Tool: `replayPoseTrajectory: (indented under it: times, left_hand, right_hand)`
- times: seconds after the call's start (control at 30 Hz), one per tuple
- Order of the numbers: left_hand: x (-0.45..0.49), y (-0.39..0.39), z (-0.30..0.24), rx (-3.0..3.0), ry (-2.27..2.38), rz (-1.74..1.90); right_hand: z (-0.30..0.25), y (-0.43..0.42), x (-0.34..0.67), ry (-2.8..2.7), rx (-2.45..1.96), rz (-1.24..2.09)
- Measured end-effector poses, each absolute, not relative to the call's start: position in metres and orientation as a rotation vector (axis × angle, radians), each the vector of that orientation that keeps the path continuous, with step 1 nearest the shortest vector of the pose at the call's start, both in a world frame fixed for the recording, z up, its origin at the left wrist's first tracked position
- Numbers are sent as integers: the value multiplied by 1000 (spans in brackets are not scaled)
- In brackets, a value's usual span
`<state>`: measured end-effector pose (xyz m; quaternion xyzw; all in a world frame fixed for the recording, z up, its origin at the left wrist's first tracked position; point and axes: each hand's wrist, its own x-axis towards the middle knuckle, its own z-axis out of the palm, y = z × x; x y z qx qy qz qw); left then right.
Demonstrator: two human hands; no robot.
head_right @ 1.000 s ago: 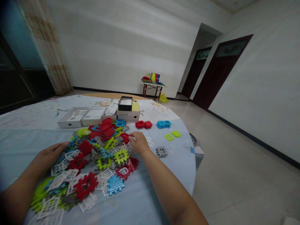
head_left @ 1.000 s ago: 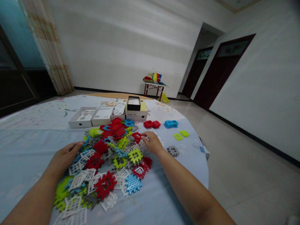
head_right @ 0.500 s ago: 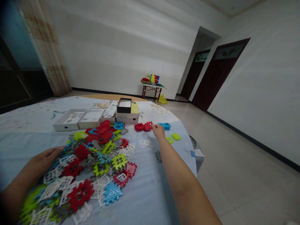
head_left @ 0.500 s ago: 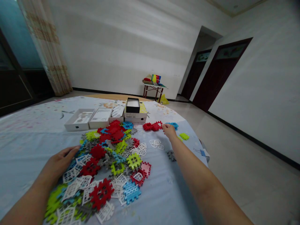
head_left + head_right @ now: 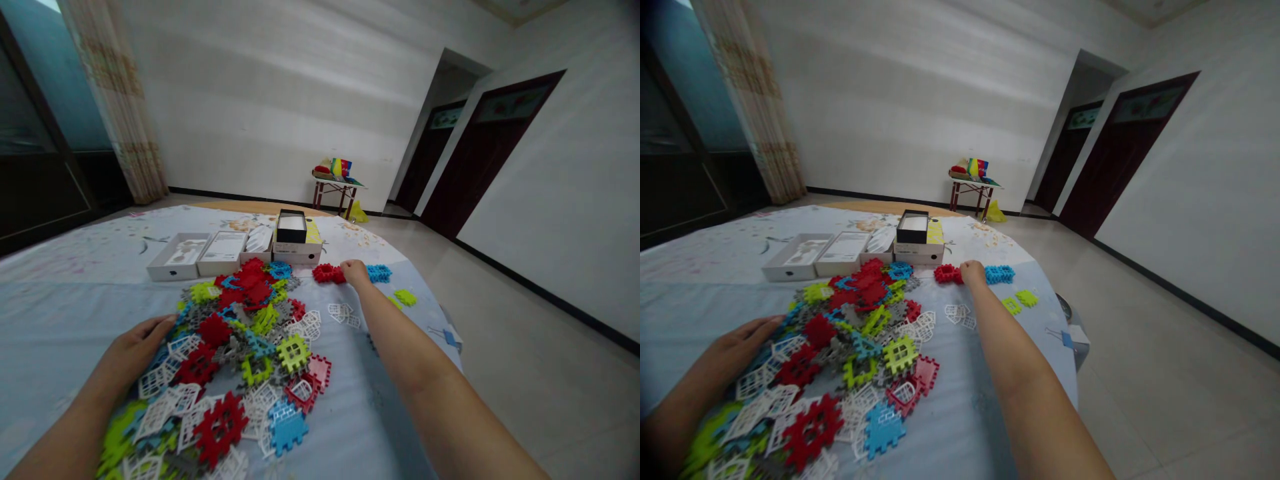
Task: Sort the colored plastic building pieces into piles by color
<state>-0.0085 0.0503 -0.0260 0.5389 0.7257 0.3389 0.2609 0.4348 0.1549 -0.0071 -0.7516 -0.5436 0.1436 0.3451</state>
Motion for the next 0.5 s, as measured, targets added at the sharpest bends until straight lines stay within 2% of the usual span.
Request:
replayPoseTrajectory:
  times: [0.23,0.5]
  left_hand:
    - [-5,47,-25,1315,1884,895]
    - [-5,49,-22,1388,1943,884]
  right_hand:
    - [1,137,437,-1606,-1951,243]
    - [-5,127,413,-1888,-1894,272]
